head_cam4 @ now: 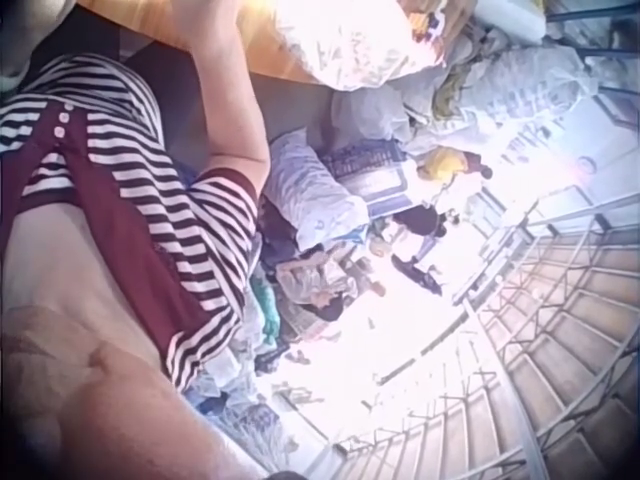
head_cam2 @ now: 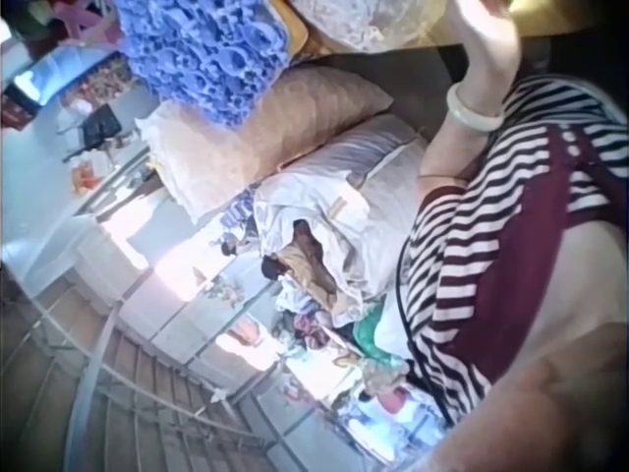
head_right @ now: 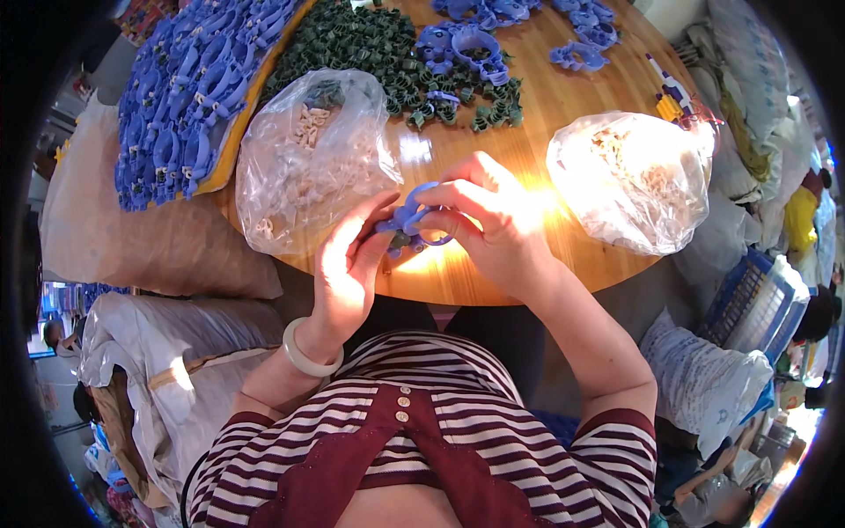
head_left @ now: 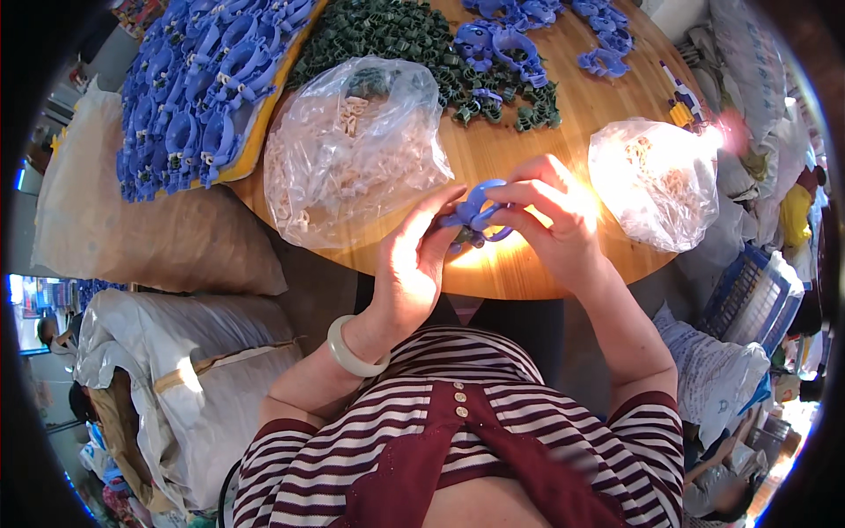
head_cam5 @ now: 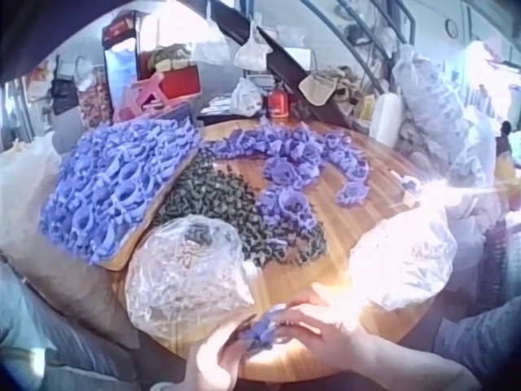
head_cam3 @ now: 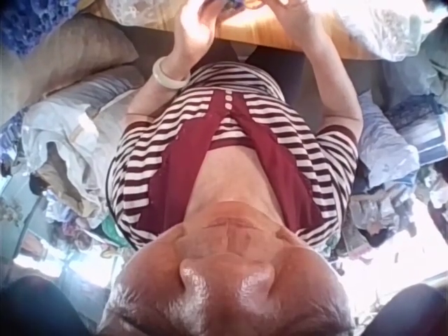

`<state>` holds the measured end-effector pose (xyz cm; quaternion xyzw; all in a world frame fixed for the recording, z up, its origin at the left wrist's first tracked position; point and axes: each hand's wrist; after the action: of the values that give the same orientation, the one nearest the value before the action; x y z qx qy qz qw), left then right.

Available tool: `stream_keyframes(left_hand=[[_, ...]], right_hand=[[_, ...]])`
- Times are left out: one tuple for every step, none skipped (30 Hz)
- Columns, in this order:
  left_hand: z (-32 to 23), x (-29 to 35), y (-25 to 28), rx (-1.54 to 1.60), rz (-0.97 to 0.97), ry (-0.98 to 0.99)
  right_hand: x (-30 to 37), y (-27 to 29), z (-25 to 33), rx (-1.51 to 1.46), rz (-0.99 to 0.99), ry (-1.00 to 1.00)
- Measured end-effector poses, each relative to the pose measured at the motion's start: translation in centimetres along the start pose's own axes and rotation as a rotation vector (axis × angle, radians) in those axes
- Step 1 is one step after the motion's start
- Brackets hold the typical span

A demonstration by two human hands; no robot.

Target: Manually assembling small green plastic components onto a blue plastic frame at a workstation.

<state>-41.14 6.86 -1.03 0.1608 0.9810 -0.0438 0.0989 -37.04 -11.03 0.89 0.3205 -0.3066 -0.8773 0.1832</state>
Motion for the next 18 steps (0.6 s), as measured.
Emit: stream_keyframes(left_hand=[[0.6, -0.1, 0.1, 0.073, -0.011, 0.007], [0.9, -0.2, 0.2, 0.146, -0.021, 0.014], [0.9, -0.4, 0.4, 0.145, -0.016, 0.004], [0.9, -0.4, 0.6, 0.228, -0.011, 0.044], [0.9, -0.4, 0.8, 0.311, -0.007, 0.083], [1.2, -0.5, 0.7, 0.384, -0.035, 0.089], [1.1, -0.6, 0.6, 0.383, -0.028, 0.080], [0.9, -0.7, 0.8, 0.319, -0.041, 0.131], [0.8, -0.8, 0.9, 0.254, -0.054, 0.181], [0.9, -0.9, 1.1, 0.251, -0.052, 0.170], [1.1, -0.8, 1.2, 0.194, -0.044, 0.149], [1.3, -0.8, 1.3, 0.138, -0.036, 0.127], [1.6, -0.9, 1.3, 0.137, -0.031, 0.116], [1.8, -0.8, 1.3, 0.190, -0.023, 0.107], [1.8, -0.8, 1.3, 0.244, -0.014, 0.099], [1.4, -0.7, 1.3, 0.252, -0.017, 0.090], [1.4, -0.7, 1.3, 0.251, -0.015, 0.082], [1.3, -0.7, 1.3, 0.253, -0.015, 0.091]], right_hand=[[-0.1, -0.2, -0.4, -0.026, 0.033, -0.030], [-0.3, -0.2, -0.7, -0.051, 0.065, -0.059], [-0.7, 0.2, -0.6, -0.043, 0.060, -0.054], [-1.1, 0.8, -0.3, -0.107, 0.118, -0.125], [-1.4, 1.2, -0.3, -0.170, 0.176, -0.195], [-1.7, 1.3, -1.9, -0.327, 0.148, -0.240], [-2.3, 1.0, -4.4, -0.492, 0.080, -0.290], [-3.7, 1.7, -5.0, -0.302, 0.089, -0.325], [-4.9, 2.4, -5.4, -0.112, 0.096, -0.358], [-6.1, 2.6, -6.2, -0.106, 0.091, -0.350], [-7.0, 2.5, -7.3, 0.007, 0.083, -0.274], [-7.6, 2.3, -8.1, 0.121, 0.075, -0.198], [-7.8, 2.0, -8.7, 0.130, 0.068, -0.193], [-8.2, 1.6, -9.4, 0.278, 0.134, -0.128], [-8.4, 1.3, -9.8, 0.428, 0.200, -0.065], [-8.5, 0.9, -9.7, 0.365, 0.179, -0.085], [-8.4, 1.0, -9.5, 0.371, 0.175, -0.081], [-8.3, 1.1, -9.3, 0.316, 0.156, -0.116]])
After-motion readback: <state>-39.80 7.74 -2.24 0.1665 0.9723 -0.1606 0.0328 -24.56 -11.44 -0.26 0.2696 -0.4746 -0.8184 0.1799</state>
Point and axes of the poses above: each hand's wrist, its own x-axis away from the middle knuckle, its own y-axis out of the back of the hand, z = x × y, and after that the axes turned 9 degrees about z, right-handed
